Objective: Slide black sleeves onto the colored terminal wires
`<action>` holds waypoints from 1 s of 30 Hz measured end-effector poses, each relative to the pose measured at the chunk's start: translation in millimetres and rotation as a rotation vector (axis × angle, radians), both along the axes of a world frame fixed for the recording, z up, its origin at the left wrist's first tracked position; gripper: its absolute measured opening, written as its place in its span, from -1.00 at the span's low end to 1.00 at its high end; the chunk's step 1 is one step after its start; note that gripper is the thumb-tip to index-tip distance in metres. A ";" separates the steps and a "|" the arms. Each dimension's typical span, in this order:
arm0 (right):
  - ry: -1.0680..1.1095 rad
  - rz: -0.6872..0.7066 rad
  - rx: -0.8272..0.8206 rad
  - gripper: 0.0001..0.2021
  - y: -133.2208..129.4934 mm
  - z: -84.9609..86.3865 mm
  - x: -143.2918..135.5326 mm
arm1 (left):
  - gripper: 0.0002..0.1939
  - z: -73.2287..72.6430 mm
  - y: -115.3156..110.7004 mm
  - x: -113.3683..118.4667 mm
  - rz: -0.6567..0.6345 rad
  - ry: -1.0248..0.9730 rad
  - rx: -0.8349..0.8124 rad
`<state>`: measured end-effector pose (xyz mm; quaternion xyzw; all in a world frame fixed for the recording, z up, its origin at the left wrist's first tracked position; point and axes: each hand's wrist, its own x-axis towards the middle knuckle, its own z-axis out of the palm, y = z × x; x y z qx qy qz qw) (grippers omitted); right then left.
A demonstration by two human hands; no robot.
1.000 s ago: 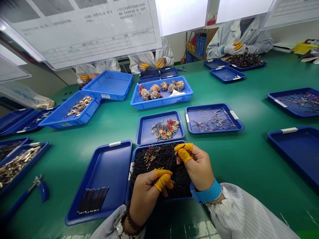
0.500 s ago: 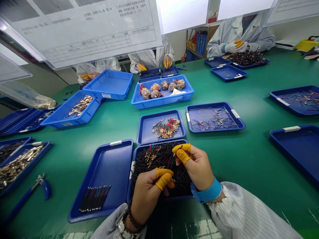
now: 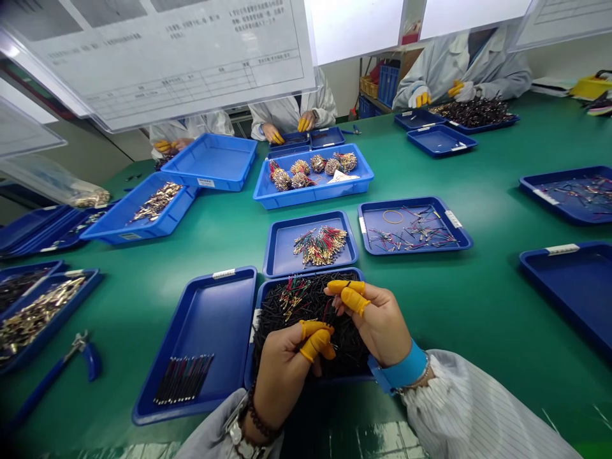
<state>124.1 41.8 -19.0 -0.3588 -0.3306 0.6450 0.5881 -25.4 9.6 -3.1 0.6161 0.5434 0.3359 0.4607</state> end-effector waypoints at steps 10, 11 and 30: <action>0.022 0.050 -0.039 -0.85 -1.8 2.4 -1.2 | -0.76 -2.2 -0.2 0.3 -0.032 0.031 0.009; 0.029 0.055 -0.037 -0.86 -1.8 2.7 -1.4 | -0.76 -2.3 -0.1 0.4 -0.035 0.030 0.007; -0.285 0.137 0.130 -0.89 1.7 1.6 5.8 | -0.82 -5.6 -0.7 -1.2 -0.041 0.262 0.225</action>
